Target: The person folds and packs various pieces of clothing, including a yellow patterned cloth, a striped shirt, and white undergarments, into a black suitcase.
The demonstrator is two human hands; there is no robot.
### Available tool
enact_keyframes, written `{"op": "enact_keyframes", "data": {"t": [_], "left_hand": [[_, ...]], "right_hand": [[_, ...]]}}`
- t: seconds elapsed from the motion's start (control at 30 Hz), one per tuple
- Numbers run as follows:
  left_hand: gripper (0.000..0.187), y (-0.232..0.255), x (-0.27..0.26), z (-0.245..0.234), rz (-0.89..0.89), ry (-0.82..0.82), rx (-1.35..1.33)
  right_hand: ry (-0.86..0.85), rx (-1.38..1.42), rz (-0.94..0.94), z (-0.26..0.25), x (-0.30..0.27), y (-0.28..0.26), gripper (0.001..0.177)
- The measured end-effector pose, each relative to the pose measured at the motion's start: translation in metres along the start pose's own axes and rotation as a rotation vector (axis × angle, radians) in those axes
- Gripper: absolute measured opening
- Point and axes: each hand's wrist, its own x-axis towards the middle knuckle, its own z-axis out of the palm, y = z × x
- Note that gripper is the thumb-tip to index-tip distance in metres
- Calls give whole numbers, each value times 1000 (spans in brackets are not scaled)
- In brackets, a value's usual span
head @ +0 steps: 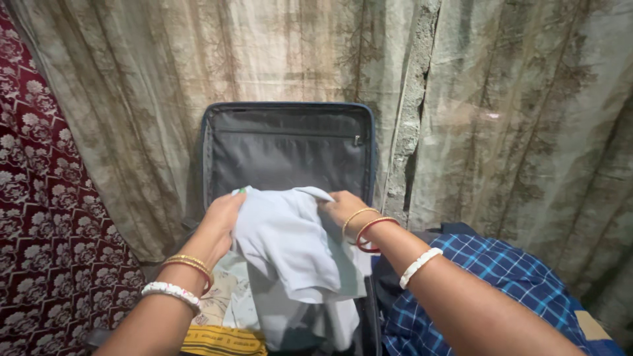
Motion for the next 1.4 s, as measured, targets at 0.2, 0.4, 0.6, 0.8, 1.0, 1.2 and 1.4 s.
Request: {"op": "enact_keyframes", "data": {"t": [0.2,0.4,0.6,0.8,1.0,1.2,1.4], "left_hand": [[23,-18,-4,-17,-2,43,303],[29,-26,2,-15,133,163,656],[28,-16,3,-18,199,288,792],[26,-27,10,-17,253,388,1103],[53,3,-30,55,154,-125,573],[74,-8,-55,89,17,-224,878],[48,-68,-36,72,-96,-300,779]], "right_hand": [[99,-5,-51,-14,24,9,42],[345,-347,47,-29,-1,-29,41],[260,-7,64,-46,20,-13,34],[0,962,244,-65,11,-35,37],[-62,1145,207,-69,-12,-84,37],[-65,1286,172,-68,-14,-102,33],[-52,1311,127,-66,-10,-94,33]]}}
